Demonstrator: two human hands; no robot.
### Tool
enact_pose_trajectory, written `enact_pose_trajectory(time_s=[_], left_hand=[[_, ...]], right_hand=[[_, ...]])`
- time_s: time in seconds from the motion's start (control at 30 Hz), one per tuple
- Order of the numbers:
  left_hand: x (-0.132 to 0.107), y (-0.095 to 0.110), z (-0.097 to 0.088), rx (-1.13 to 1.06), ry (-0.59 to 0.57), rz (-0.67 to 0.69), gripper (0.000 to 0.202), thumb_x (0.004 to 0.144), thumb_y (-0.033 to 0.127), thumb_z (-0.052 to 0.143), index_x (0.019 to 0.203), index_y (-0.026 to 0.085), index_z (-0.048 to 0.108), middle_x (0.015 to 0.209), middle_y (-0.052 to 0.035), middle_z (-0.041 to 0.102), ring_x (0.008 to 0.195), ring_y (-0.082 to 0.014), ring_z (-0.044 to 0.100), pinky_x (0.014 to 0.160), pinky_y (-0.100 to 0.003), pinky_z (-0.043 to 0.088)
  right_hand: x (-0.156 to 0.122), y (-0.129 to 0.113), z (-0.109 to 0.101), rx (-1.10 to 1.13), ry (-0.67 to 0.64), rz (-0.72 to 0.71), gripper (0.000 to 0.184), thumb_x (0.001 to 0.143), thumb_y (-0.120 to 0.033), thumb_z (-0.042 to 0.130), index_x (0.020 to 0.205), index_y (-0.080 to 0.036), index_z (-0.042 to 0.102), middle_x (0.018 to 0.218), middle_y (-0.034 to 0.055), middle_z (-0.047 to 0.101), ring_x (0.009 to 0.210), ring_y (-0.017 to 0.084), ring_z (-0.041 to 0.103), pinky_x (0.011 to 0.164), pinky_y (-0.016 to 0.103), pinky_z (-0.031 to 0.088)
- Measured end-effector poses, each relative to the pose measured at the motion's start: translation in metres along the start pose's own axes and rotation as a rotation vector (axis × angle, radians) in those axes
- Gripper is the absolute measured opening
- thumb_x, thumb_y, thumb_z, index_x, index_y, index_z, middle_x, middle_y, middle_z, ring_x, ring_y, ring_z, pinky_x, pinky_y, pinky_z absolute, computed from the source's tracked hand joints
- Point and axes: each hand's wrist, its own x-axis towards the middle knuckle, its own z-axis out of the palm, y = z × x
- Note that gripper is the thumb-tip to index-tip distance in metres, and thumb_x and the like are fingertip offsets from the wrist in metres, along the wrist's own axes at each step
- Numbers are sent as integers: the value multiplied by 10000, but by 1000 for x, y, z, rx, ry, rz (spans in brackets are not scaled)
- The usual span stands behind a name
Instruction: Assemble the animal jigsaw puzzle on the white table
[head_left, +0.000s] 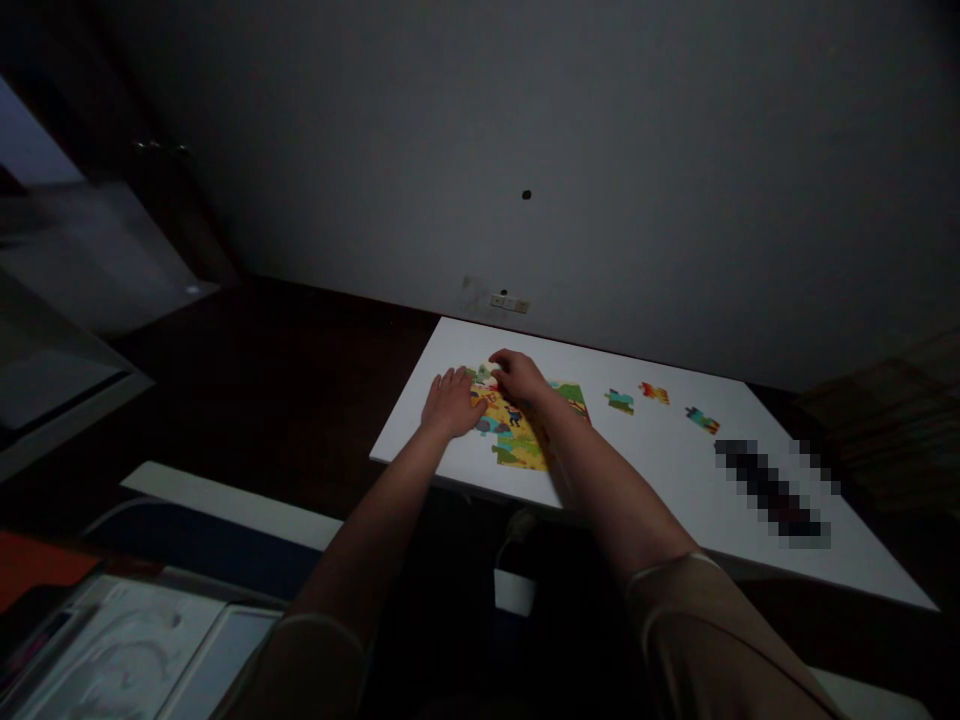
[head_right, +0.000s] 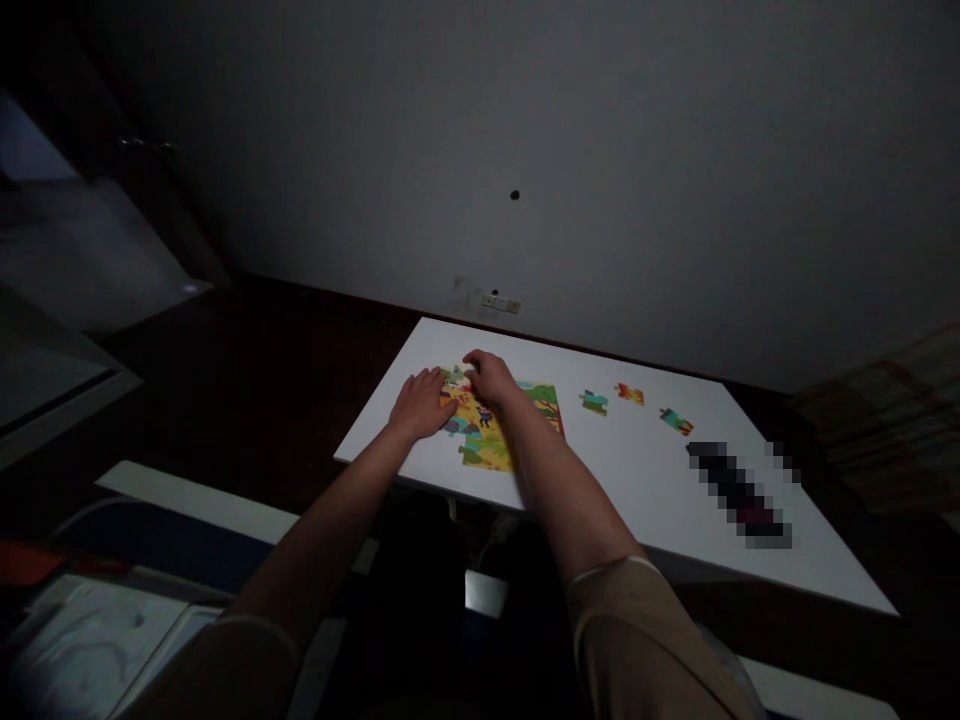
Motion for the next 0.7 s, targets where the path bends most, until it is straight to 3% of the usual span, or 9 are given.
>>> enact_pose_trajectory(time_s=[0.2, 0.4, 0.57, 0.7], left_hand=[[0, 2, -3, 23, 3, -2, 680, 974, 490, 481, 1562, 160, 388, 1627, -147, 365, 1512, -338, 279, 1240, -487, 174], [-1, 4, -6, 72, -11, 41, 580, 990, 502, 469, 1529, 288, 464, 1636, -98, 356, 1495, -363, 302, 1224, -550, 182], [-2, 9, -10, 120, -33, 38, 560, 1003, 487, 449, 1529, 296, 461, 1658, -84, 322, 1502, -362, 297, 1217, -566, 208], [-3, 13, -14, 139, -66, 140, 535, 1039, 401, 365, 1553, 262, 415, 1661, -65, 323, 1535, -302, 255, 1237, -524, 204]], right_hand=[[5, -4, 0, -115, -71, -46, 281, 851, -135, 687, 1111, -205, 768, 1163, 105, 744, 1092, 229, 674, 1016, 344, 478], [-5, -3, -3, -225, -26, 14, 289, 902, -309, 702, 1147, -165, 757, 1155, 153, 735, 1125, 280, 627, 1018, 365, 443], [-12, -8, -2, -270, -13, 57, 263, 938, -352, 657, 1108, -184, 766, 1136, 154, 735, 1113, 280, 620, 970, 334, 445], [-14, -13, -5, -249, -33, 62, 243, 944, -331, 636, 1082, -188, 776, 1123, 145, 742, 1082, 262, 644, 940, 307, 451]])
